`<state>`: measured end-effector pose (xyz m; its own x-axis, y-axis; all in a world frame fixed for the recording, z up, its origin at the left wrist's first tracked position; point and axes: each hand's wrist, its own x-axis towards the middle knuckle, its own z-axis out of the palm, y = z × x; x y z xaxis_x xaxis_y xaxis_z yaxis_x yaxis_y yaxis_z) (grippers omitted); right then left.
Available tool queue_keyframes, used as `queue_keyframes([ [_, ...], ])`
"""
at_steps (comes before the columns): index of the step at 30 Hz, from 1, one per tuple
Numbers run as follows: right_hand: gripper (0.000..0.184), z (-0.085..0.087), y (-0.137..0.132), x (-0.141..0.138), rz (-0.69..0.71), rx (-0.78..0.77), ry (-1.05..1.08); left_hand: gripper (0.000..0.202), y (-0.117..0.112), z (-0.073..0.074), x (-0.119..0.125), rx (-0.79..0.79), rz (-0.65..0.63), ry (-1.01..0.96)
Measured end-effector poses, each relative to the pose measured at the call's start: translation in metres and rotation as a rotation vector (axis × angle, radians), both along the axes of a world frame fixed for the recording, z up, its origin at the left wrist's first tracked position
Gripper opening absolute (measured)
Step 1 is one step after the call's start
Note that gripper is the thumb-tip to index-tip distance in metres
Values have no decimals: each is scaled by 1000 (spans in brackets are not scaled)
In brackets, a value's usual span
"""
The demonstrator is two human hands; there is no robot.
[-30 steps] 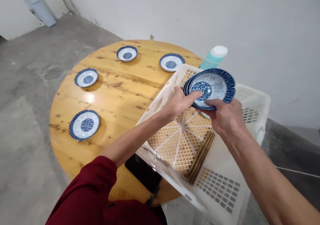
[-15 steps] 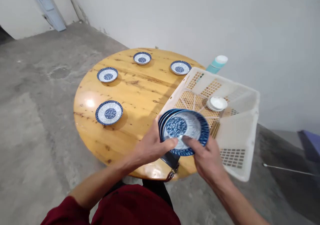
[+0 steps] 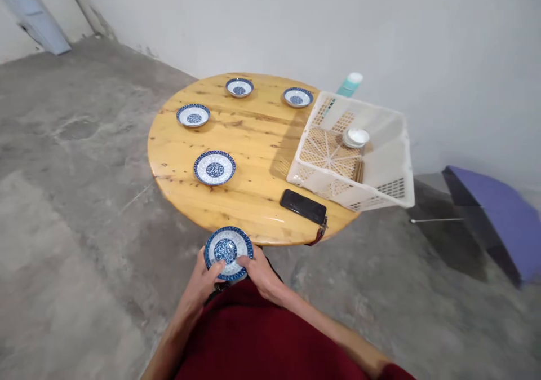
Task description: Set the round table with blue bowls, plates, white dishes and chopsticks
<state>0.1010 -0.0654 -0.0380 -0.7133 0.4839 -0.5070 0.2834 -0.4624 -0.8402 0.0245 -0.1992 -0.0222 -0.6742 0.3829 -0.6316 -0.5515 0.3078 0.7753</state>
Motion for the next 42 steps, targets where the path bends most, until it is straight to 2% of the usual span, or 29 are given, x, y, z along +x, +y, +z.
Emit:
queue_keyframes([
  [3,42,-2,-14,-6,8,33,5,79,-15,-2,-4,36,-2,-5],
  [7,40,-4,-12,-19,-32,45,-13,82,-12,3,-14,99,-2,-27],
  [11,40,-5,1,-38,-41,50,-3,73,3,13,-32,111,-39,-9],
  [19,43,1,37,-84,-97,3,37,68,46,26,-88,55,-123,55],
  [24,46,-6,56,-104,-117,3,13,73,64,14,-109,46,-114,18],
  [29,45,-13,57,-121,-128,9,-18,79,67,-4,-134,30,-134,-85],
  [33,45,-15,48,-141,-202,36,-26,77,62,-11,-163,40,-188,-79],
  [36,46,-17,32,-165,-247,61,-22,78,49,-9,-191,64,-250,-75],
  [39,46,-16,3,-196,-293,79,-18,72,25,-2,-228,127,-338,-58],
  [42,44,-10,-38,-233,-356,79,-8,68,-9,6,-270,124,-396,-14],
])
